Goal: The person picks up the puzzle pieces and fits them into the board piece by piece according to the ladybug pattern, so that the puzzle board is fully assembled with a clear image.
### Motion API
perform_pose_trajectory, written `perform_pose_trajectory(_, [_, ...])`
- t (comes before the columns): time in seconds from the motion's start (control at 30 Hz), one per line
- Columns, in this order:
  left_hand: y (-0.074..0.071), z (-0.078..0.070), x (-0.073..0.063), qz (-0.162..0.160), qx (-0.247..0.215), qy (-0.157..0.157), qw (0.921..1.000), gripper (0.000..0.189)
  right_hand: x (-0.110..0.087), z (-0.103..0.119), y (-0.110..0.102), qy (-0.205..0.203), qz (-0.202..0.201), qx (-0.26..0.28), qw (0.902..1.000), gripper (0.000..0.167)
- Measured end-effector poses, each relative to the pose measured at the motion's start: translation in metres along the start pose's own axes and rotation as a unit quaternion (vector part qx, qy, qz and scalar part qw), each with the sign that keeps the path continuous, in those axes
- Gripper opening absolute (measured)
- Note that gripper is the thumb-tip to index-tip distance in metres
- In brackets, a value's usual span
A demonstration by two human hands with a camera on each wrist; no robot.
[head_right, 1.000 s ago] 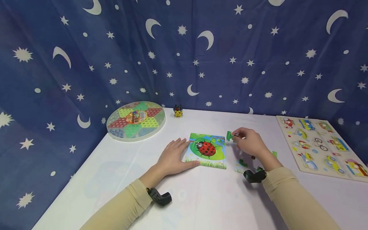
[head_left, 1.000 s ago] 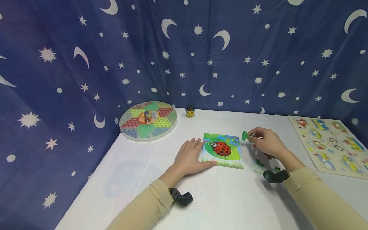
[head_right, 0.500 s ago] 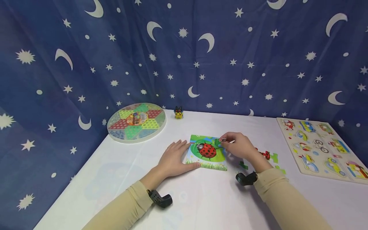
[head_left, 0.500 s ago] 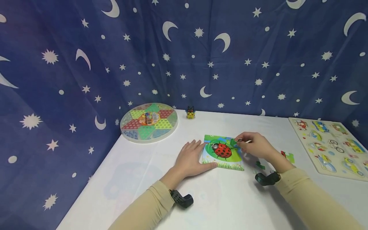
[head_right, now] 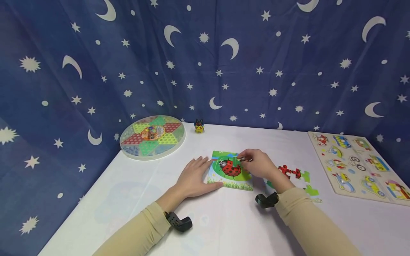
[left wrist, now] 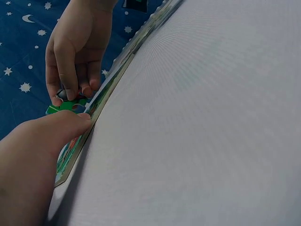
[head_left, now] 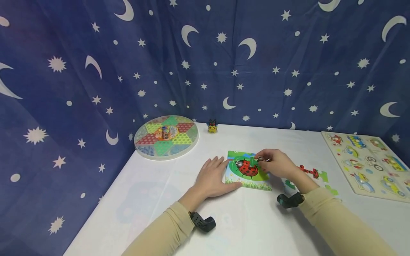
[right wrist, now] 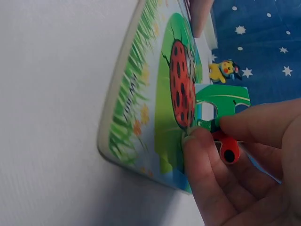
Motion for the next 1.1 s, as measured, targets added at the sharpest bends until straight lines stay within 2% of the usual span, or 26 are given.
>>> perform_pose_trajectory(0.3, [0.003, 0.002, -0.002, 0.0, 0.005, 0.001, 1.0, 0.098, 0.002, -0.001, 0.014, -0.003, 0.006, -0.003, 1.0, 0.025])
perform_pose_trajectory(0.7, [0.002, 0.001, -0.001, 0.0, 0.004, 0.002, 1.0, 0.097, 0.008, 0.006, 0.022, -0.018, -0.007, 0.0, 0.9998, 0.027])
perform_pose_trajectory(1.1, [-0.001, 0.001, -0.001, 0.0, 0.001, 0.001, 1.0, 0.096, 0.014, 0.02, 0.032, -0.046, -0.013, -0.063, 0.9969, 0.021])
Point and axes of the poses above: each hand's wrist, its own x-axis towards the middle knuckle, its own y-axis out of the palm, z = x × y, the point moved 10 cm from there along x, towards the middle knuckle, and after that the axes turned 3 degrees about -y, right-handed, at the moved point
